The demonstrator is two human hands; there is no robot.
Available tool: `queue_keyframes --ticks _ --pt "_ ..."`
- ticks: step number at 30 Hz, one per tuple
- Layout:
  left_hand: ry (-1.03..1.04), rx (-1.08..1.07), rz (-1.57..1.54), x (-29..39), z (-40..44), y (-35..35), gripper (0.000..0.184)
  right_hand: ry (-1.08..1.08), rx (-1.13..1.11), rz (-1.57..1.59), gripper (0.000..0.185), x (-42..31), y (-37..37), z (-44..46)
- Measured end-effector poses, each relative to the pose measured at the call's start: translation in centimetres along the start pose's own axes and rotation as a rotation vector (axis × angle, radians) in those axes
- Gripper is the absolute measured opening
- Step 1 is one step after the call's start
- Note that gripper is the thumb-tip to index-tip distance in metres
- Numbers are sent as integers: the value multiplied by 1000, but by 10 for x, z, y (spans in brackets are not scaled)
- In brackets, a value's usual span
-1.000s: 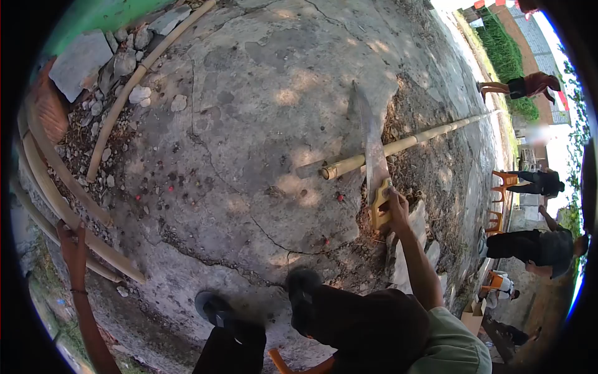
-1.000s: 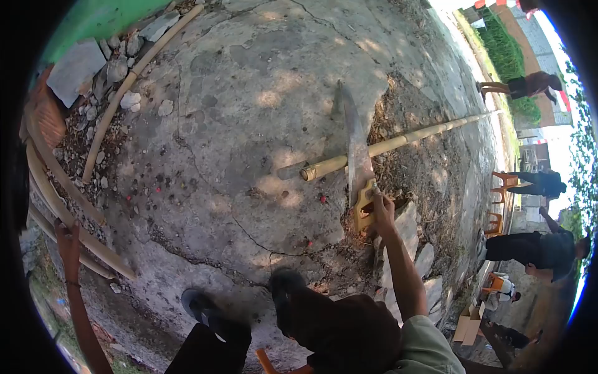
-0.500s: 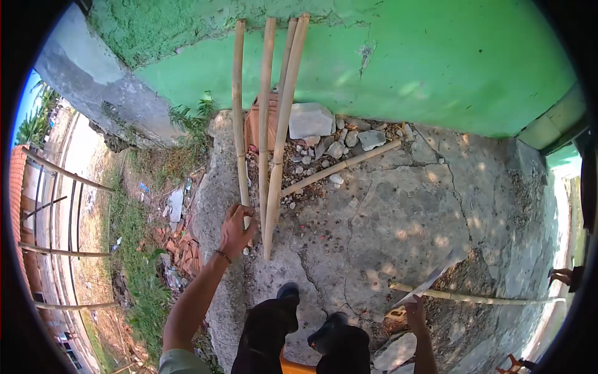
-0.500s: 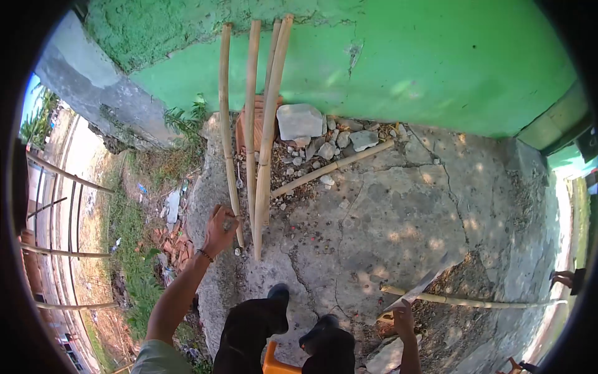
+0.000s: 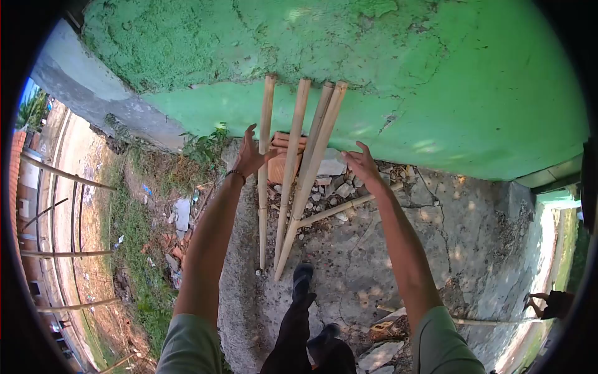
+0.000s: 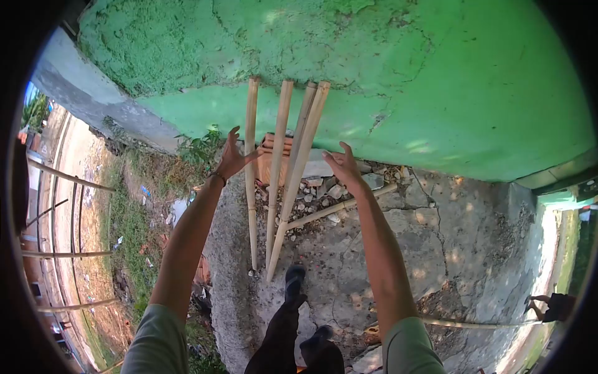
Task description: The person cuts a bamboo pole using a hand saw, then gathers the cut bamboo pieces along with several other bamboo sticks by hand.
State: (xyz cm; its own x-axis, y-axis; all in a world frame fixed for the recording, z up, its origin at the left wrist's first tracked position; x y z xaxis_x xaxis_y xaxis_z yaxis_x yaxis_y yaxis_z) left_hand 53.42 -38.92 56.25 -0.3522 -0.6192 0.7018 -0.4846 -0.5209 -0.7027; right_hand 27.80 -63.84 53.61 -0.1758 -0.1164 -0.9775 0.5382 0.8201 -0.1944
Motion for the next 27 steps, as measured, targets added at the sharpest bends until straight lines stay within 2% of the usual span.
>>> queue_keyframes --ticks 3,4,6,7,8,9,11,12,13,14,15,16,17,18,19,20,21,23,24,25,27 --pt "-90 27 -33 1 66 3 142 76 28 8 107 13 32 64" --pt "-211 -29 -94 0 83 8 143 93 26 13 107 26 38 79" --pt "-237 -101 -60 2 101 20 142 62 93 153 102 40 58 105" --pt "-257 -165 -35 -5 111 30 142 71 98 160 102 50 70 119" --pt "-273 -285 -231 -11 111 45 143 60 1 365 94 60 91 124" --pt "-275 -305 -237 -12 113 58 143 40 -90 564 87 61 105 127" --pt "-153 -685 -308 9 92 114 141 47 -151 766 69 48 134 121" --pt "-113 -233 204 -9 96 130 128 -27 -110 764 64 37 136 116" --pt "-51 -234 11 -6 86 131 120 -33 -85 840 61 21 136 103" --pt "-155 -487 -440 39 53 114 120 -16 -52 891 57 15 133 91" --pt "-89 -417 -366 33 46 120 118 26 -137 953 56 14 129 76" --pt "106 -379 -446 38 30 119 115 17 -119 946 56 -16 117 50" --pt "162 -342 -426 41 -3 107 110 -18 -198 885 63 -30 113 25" --pt "-338 -628 -731 90 -53 91 103 -46 -257 763 76 -46 109 0" --pt "-245 -452 -523 57 -78 83 88 -2 -252 746 100 -62 110 -30" --pt "-62 -328 -186 -27 -106 78 80 -61 -355 736 112 -84 103 -54" --pt "330 -242 378 -96 -164 50 83 -175 -378 694 123 -89 110 -72" --pt "109 -153 359 -38 -241 -15 81 -169 -452 119 137 -101 114 -104" --pt "54 -109 340 -5 -259 -30 80 -201 -463 306 137 -115 112 -113" --pt "20 -71 336 25 -270 -40 79 -306 -410 283 137 -133 105 -122" --pt "-15 -21 373 63 -283 -50 78 -391 -529 434 137 -166 80 -118"
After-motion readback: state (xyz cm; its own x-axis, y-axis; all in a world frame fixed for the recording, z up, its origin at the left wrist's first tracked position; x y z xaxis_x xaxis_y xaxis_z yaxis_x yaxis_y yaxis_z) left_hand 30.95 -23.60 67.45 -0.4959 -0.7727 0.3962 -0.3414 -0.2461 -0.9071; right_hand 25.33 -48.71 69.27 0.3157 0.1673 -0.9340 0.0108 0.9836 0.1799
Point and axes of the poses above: each hand's wrist, its own z-axis towards the middle knuckle, its own y-axis out of the palm, x = y × z, the point moved 6 cm from there along z, towards the middle knuckle, and after that the axes turned 13 degrees about -y, right-handed, at the moved point
